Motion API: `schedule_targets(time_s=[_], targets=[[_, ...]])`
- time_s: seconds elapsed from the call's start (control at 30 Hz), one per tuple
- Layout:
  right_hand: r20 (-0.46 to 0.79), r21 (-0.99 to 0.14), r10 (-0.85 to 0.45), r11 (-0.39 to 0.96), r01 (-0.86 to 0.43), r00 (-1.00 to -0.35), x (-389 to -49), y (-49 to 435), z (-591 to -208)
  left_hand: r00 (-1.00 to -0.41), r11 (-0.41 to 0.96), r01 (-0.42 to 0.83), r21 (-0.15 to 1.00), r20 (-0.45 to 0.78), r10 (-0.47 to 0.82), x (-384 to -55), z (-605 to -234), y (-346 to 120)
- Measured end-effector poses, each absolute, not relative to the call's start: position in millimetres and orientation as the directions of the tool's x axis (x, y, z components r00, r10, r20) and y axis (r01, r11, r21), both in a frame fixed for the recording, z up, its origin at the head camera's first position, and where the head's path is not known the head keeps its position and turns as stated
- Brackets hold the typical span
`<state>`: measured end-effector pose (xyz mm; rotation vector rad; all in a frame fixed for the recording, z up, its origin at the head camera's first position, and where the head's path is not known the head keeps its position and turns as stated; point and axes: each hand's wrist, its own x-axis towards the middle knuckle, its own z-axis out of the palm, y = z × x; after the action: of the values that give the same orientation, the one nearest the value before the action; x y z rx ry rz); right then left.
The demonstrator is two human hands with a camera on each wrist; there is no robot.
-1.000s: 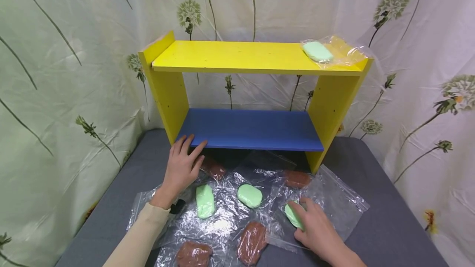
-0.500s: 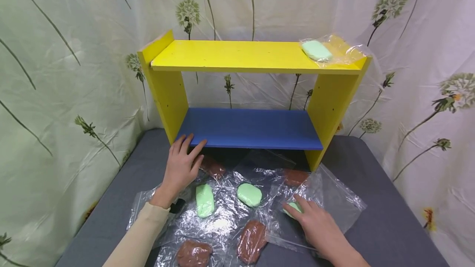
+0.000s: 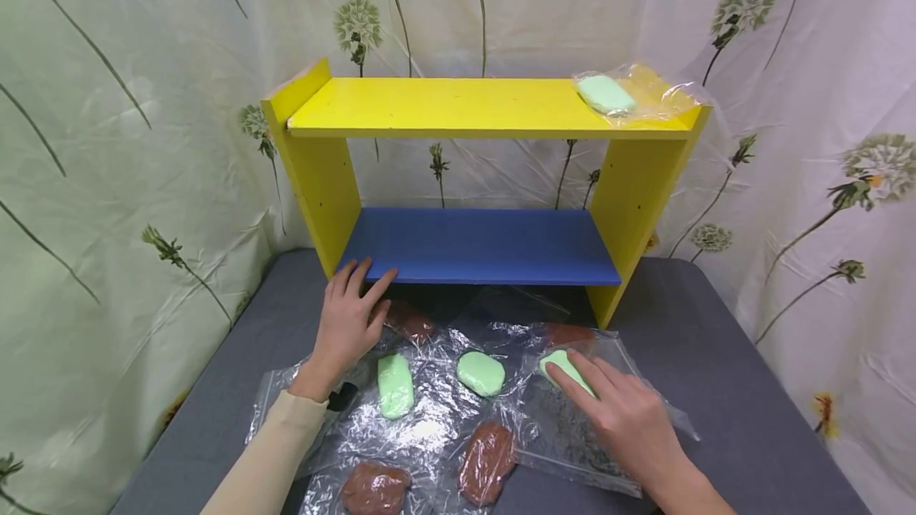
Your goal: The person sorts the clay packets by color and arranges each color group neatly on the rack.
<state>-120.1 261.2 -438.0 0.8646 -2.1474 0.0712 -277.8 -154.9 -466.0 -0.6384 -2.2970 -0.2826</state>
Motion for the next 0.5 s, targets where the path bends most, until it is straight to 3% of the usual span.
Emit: schedule_targets(time_s=[0.2, 0.5], targets=[[0.815, 0.282, -0.5, 0.784, -0.554, -0.294, -126, 256, -404, -0.599, 0.854, 0.521, 0.007, 0.715, 0.36, -279, -467, -156], [0.905, 0.286, -0.401, 0.823, -0.491, -0.144, -133, 251, -350, -0.606, 0.857, 0.516, 0.003, 0.708, 0.363, -279, -468, -156]])
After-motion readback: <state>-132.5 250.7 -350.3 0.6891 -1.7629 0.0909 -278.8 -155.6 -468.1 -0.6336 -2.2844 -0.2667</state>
